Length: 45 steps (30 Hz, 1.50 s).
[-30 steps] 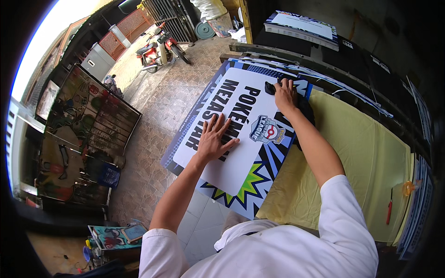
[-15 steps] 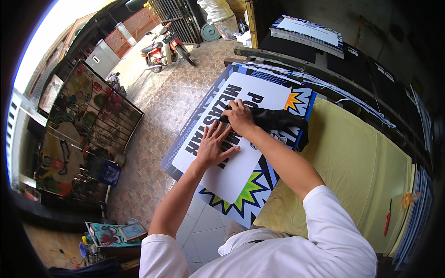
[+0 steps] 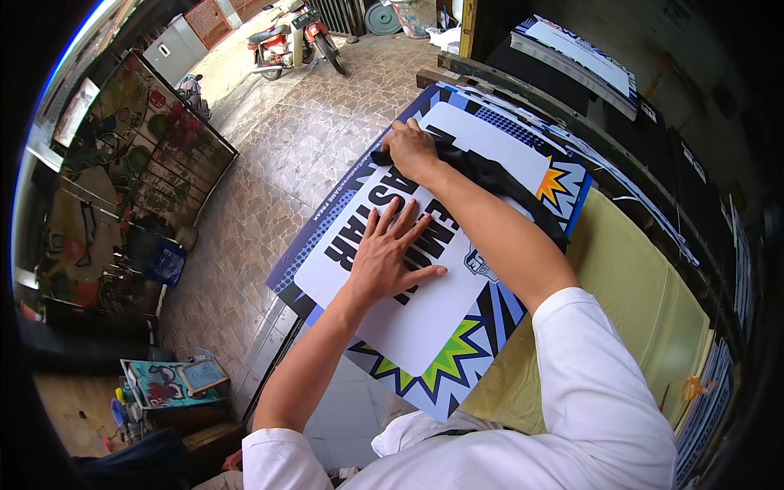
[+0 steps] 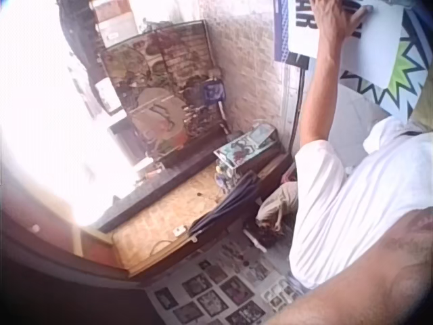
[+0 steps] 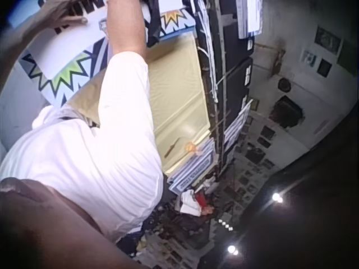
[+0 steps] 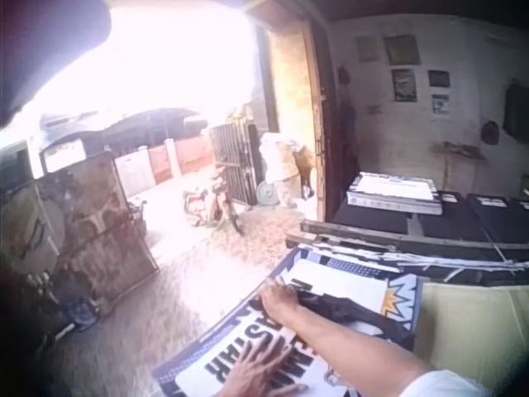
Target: The person assembles a large printed sign by cutting a white backing sheet with a utility knife, aligning a printed 'Pokémon Mezastar' sheet on top, and smoothing it down with a black cloth. They handle the sign multiple times to adjust alignment and remove air bubbles.
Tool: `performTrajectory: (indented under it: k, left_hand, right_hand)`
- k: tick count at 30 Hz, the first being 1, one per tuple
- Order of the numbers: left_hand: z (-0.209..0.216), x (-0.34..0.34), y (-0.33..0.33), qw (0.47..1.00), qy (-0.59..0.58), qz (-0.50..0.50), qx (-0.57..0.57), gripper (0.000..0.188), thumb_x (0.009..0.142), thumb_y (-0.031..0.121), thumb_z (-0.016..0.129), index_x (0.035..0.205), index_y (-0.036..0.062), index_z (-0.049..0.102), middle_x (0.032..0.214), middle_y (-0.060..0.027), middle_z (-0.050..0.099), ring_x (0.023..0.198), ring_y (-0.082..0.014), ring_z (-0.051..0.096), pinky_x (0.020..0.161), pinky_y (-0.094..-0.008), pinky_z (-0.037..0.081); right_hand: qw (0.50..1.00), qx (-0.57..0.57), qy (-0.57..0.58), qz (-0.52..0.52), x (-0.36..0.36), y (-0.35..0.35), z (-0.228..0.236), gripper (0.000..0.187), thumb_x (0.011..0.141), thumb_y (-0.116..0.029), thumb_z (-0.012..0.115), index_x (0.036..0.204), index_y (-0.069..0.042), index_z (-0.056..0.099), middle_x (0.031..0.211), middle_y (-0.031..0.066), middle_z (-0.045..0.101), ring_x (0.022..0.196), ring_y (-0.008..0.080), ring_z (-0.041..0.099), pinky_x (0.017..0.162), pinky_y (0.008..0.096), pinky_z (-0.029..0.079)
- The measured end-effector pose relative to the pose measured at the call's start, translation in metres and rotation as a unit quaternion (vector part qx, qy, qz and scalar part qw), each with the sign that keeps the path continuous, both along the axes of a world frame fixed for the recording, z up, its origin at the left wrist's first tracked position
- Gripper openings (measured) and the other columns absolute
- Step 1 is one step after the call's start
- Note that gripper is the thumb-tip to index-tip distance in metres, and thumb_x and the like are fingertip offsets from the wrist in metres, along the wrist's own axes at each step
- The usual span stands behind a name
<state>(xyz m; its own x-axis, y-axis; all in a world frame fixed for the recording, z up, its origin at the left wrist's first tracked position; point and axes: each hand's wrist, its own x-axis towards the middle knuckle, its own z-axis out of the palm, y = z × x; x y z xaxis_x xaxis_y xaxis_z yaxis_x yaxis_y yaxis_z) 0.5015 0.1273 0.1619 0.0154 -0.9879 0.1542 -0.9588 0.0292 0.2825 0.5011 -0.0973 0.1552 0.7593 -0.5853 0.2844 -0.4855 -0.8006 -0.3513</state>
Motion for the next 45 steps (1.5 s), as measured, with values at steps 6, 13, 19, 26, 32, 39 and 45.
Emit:
performTrajectory:
  k: [6, 13, 19, 26, 32, 39, 45]
  left_hand:
    - [0.000, 0.006, 0.004, 1.000, -0.008, 0.017, 0.007, 0.100, 0.079, 0.084, 0.060, 0.153, 0.0173, 0.050, 0.164, -0.0115, 0.037, 0.156, -0.0348, 0.020, 0.128, -0.0552, 0.011]
    - [-0.003, 0.006, 0.011, 1.000, 0.000, 0.024, 0.005, 0.100, 0.079, 0.084, 0.061, 0.153, 0.0182, 0.049, 0.163, -0.0106, 0.038, 0.156, -0.0345, 0.021, 0.128, -0.0553, 0.011]
    - [-0.002, 0.002, -0.001, 1.000, 0.000, 0.015, 0.000, 0.101, 0.077, 0.085, 0.061, 0.153, 0.0195, 0.050, 0.163, -0.0105, 0.038, 0.156, -0.0337, 0.021, 0.129, -0.0544, 0.011]
    - [-0.002, 0.007, 0.010, 1.000, -0.003, 0.031, 0.002, 0.100, 0.078, 0.085, 0.061, 0.153, 0.0199, 0.050, 0.163, -0.0104, 0.038, 0.156, -0.0344, 0.021, 0.128, -0.0550, 0.011]
    - [0.001, -0.001, -0.004, 1.000, 0.001, 0.010, -0.007, 0.100, 0.078, 0.085, 0.061, 0.153, 0.0195, 0.050, 0.162, -0.0105, 0.039, 0.156, -0.0350, 0.022, 0.128, -0.0552, 0.012]
    - [-0.002, 0.005, 0.011, 1.000, 0.005, 0.030, -0.001, 0.100, 0.078, 0.085, 0.061, 0.153, 0.0189, 0.050, 0.163, -0.0109, 0.039, 0.156, -0.0349, 0.022, 0.128, -0.0553, 0.012]
    - [-0.005, -0.001, -0.003, 1.000, 0.009, 0.003, -0.008, 0.100, 0.078, 0.084, 0.061, 0.153, 0.0186, 0.050, 0.164, -0.0104, 0.037, 0.156, -0.0347, 0.021, 0.128, -0.0552, 0.011]
  right_hand:
    - [1.000, 0.008, 0.016, 0.024, -0.004, 0.000, 0.004, 0.015, 0.085, -0.009, 0.071, 0.093, -0.017, 0.081, 0.113, 0.0050, 0.068, 0.115, 0.0287, 0.060, 0.099, 0.0409, 0.053]
    - [0.996, 0.032, 0.070, 0.055, -0.023, 0.011, 0.010, 0.016, 0.082, -0.012, 0.078, 0.096, -0.019, 0.081, 0.112, 0.0020, 0.067, 0.116, 0.0259, 0.060, 0.100, 0.0407, 0.053]
    - [0.999, -0.025, 0.016, -0.027, -0.027, -0.021, 0.007, 0.015, 0.085, -0.011, 0.075, 0.098, -0.015, 0.080, 0.112, 0.0065, 0.066, 0.113, 0.0295, 0.059, 0.096, 0.0409, 0.054]
    - [0.998, 0.035, -0.008, 0.054, -0.059, 0.035, -0.001, 0.013, 0.083, -0.012, 0.075, 0.096, -0.015, 0.079, 0.107, 0.0076, 0.063, 0.111, 0.0298, 0.058, 0.096, 0.0410, 0.053]
    - [0.998, -0.011, -0.005, -0.054, -0.040, -0.026, 0.000, 0.012, 0.085, -0.013, 0.075, 0.096, -0.015, 0.079, 0.110, 0.0097, 0.064, 0.112, 0.0320, 0.058, 0.096, 0.0419, 0.053]
    - [1.000, 0.022, -0.009, 0.018, -0.074, 0.024, -0.002, 0.012, 0.085, -0.015, 0.076, 0.097, -0.015, 0.078, 0.109, 0.0105, 0.062, 0.111, 0.0316, 0.058, 0.094, 0.0428, 0.052]
    - [0.996, -0.022, -0.009, -0.082, -0.051, -0.051, -0.010, 0.013, 0.086, -0.016, 0.075, 0.098, -0.014, 0.078, 0.110, 0.0121, 0.064, 0.113, 0.0333, 0.058, 0.096, 0.0434, 0.052]
